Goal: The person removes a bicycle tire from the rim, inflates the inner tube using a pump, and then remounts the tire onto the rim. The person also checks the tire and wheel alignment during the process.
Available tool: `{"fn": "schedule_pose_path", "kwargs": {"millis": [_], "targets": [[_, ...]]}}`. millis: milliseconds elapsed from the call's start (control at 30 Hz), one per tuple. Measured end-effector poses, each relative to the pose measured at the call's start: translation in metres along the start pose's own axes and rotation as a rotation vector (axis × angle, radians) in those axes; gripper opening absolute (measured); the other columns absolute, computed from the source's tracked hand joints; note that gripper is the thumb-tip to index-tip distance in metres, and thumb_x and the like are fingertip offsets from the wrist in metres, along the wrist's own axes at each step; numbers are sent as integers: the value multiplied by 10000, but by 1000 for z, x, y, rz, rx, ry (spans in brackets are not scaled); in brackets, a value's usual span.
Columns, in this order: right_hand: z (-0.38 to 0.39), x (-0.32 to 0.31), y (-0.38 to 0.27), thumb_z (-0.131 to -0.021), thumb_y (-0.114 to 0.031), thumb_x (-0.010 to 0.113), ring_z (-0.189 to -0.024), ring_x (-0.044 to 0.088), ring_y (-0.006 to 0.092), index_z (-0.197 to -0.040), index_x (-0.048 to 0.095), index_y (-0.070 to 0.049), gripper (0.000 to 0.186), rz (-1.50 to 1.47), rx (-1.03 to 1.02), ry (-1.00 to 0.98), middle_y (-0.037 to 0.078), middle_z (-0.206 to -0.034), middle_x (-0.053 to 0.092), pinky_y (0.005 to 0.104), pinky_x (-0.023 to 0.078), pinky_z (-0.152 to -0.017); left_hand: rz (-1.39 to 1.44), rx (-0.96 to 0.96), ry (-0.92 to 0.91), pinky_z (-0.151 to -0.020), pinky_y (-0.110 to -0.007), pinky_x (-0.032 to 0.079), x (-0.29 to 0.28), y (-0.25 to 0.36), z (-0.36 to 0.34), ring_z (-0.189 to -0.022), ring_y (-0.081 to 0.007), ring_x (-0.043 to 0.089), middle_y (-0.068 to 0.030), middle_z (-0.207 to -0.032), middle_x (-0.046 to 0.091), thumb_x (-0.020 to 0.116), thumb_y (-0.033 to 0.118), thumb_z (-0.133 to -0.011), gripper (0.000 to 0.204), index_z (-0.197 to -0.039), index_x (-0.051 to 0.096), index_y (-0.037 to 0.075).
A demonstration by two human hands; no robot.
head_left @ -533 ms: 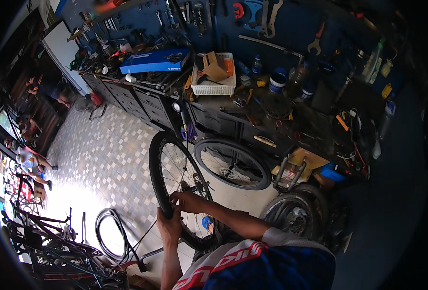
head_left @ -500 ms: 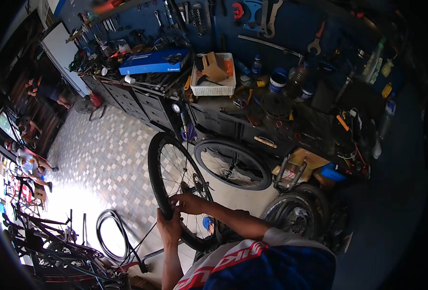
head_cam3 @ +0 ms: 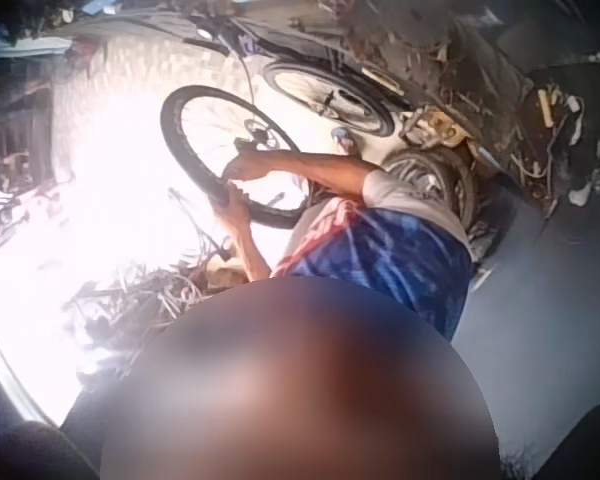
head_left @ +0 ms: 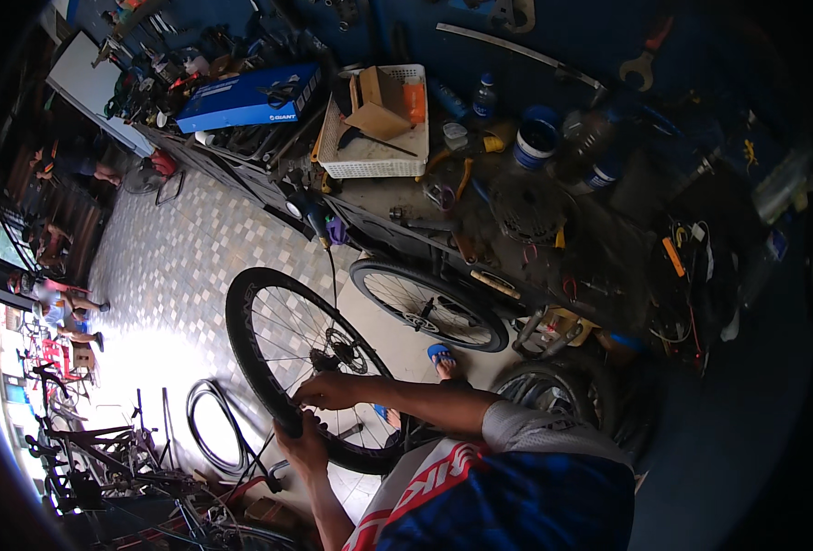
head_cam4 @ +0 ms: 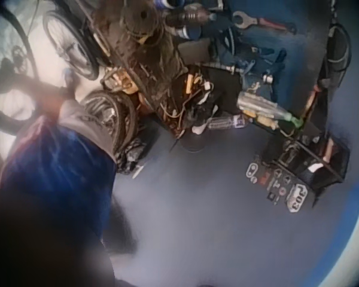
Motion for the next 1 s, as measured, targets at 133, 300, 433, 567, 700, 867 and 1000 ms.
{"fn": "schedule_pose_path", "kwargs": {"millis": [133, 300, 433, 567, 700, 867, 1000], "targets": [[0, -15, 2, -954, -121, 675, -970, 744, 322, -1309, 656, -76, 358, -46, 47, -113, 152, -1113, 755, 416, 577, -843, 41, -45, 72, -633, -314, 587, 13, 7, 7, -769, -187, 724, -115, -963, 701, 718, 118, -961, 403, -1303, 555, -18], [3, -30, -4, -916, -97, 714, -912, 737, 330, -1097, 648, -56, 197, -154, 81, -106, 136, -997, 736, 439, 567, -784, 24, 21, 92, -675, -324, 588, 28, 22, 13, -808, -196, 723, -124, -1000, 701, 721, 157, -964, 392, -1280, 576, -26], [0, -46, -19, -907, -130, 749, -945, 735, 339, -1076, 638, -52, 217, -21, -133, -51, 138, -1009, 738, 441, 564, -808, -3, -2, 119, -676, -324, 569, 35, 30, 16, -787, -182, 707, -112, -966, 706, 729, 180, -957, 384, -1257, 585, -12], [4, -49, -1, -905, -169, 767, -949, 734, 338, -1156, 621, -74, 305, -61, 110, -128, 125, -1014, 742, 449, 562, -816, 7, -45, 127, -674, -329, 552, 45, 38, 17, -774, -178, 705, -99, -928, 707, 739, 184, -948, 341, -1193, 592, -2], [4, -54, -4, -926, -144, 727, -911, 733, 335, -1117, 643, -75, 220, -51, 63, -159, 134, -977, 737, 441, 559, -797, 4, -23, 155, -653, -328, 538, 50, 46, 18, -753, -176, 703, -89, -885, 704, 745, 178, -943, 299, -1133, 598, 2], [4, -66, 4, -916, -141, 751, -905, 730, 325, -1027, 689, -49, 157, 60, 20, -46, 143, -927, 720, 421, 553, -798, 28, -11, 167, -634, -334, 539, 55, 47, 16, -722, -177, 700, -95, -849, 699, 747, 164, -938, 286, -1122, 599, 4], [13, -109, 12, -905, -182, 791, -923, 697, 284, -989, 708, -49, 178, 158, 119, 75, 105, -930, 663, 403, 550, -800, 60, -41, 159, -630, -347, 544, 58, 44, 14, -719, -184, 705, -96, -835, 698, 745, 151, -936, 274, -1110, 594, 2]]}}
Point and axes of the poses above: each hand's wrist, its own z-axis away from the middle knuckle, its own x-axis out of the palm, y = z × x, the point moved 8 cm from there along -z, towards the middle knuckle
